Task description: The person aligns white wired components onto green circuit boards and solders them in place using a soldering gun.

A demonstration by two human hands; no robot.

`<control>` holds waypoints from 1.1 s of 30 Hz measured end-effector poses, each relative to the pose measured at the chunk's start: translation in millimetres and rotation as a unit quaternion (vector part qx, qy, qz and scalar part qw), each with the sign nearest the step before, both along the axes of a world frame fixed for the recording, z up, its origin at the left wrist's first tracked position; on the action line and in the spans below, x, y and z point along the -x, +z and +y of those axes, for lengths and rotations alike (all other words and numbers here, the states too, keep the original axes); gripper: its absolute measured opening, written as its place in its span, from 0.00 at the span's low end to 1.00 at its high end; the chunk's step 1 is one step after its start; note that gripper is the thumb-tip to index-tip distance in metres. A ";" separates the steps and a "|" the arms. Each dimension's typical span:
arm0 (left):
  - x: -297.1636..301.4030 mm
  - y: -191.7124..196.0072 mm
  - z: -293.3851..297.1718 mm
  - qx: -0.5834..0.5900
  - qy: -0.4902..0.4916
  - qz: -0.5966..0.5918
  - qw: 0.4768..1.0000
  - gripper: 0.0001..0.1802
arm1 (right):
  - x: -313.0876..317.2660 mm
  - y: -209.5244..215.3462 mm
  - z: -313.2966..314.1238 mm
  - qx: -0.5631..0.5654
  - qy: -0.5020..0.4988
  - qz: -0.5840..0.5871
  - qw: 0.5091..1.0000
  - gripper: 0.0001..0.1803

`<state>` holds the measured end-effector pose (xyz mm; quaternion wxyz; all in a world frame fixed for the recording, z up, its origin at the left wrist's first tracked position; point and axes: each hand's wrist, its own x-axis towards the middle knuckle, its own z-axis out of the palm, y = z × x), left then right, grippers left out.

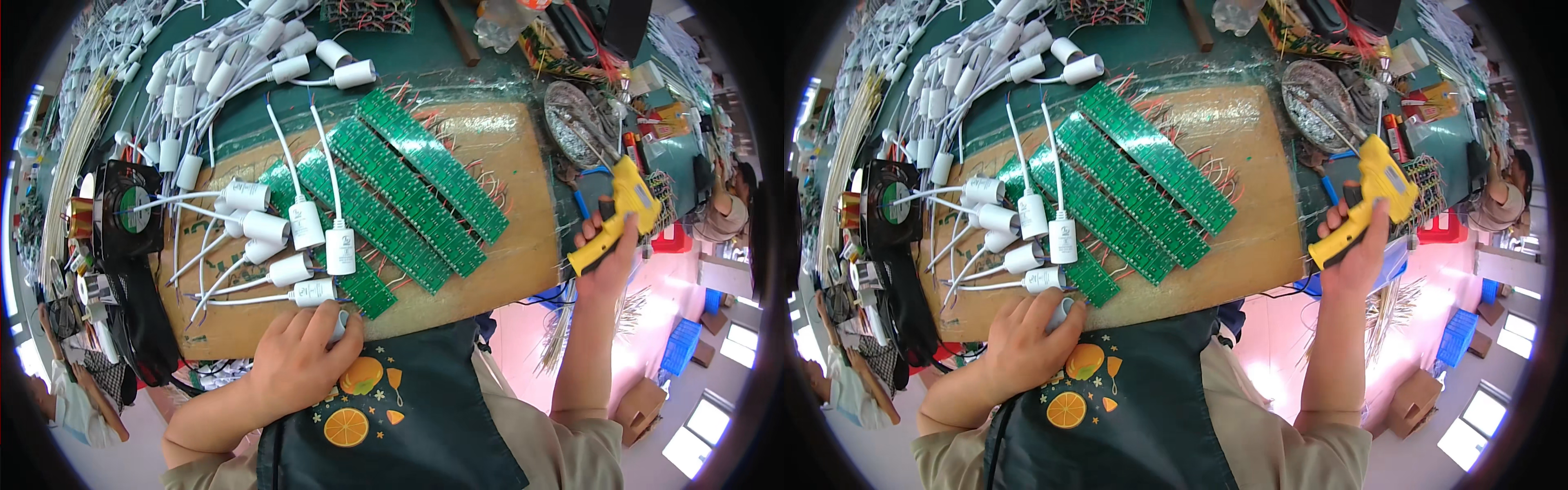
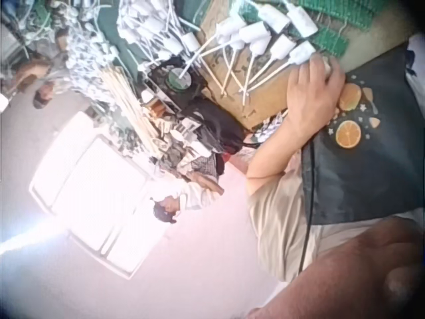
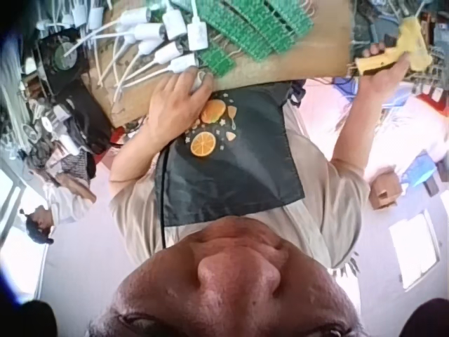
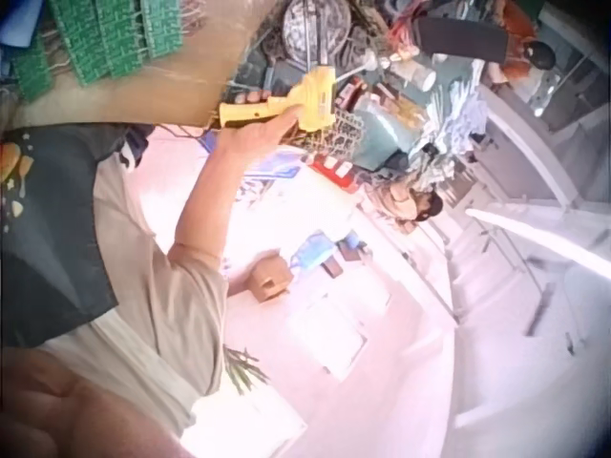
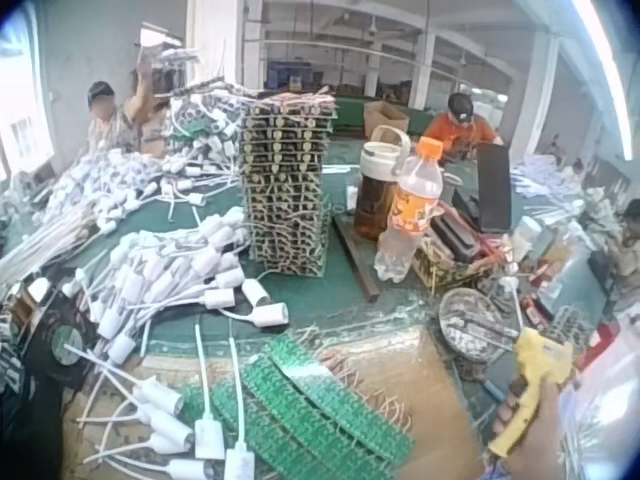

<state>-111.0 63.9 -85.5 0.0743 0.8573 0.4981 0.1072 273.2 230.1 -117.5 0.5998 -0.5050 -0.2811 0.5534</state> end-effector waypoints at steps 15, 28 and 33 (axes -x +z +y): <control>6.1 -4.5 2.5 -0.026 -0.018 -0.027 0.999 0.23 | -5.5 -7.5 19.0 0.062 -0.012 -0.102 0.993 0.29; 7.5 -7.3 3.3 -0.040 -0.021 -0.029 0.999 0.21 | -1.3 9.2 -25.7 0.025 -0.057 -0.243 0.968 0.33; 6.8 -4.6 2.0 -0.028 -0.016 -0.018 0.999 0.20 | 6.7 7.0 -42.0 -0.093 -0.070 -0.337 0.934 0.31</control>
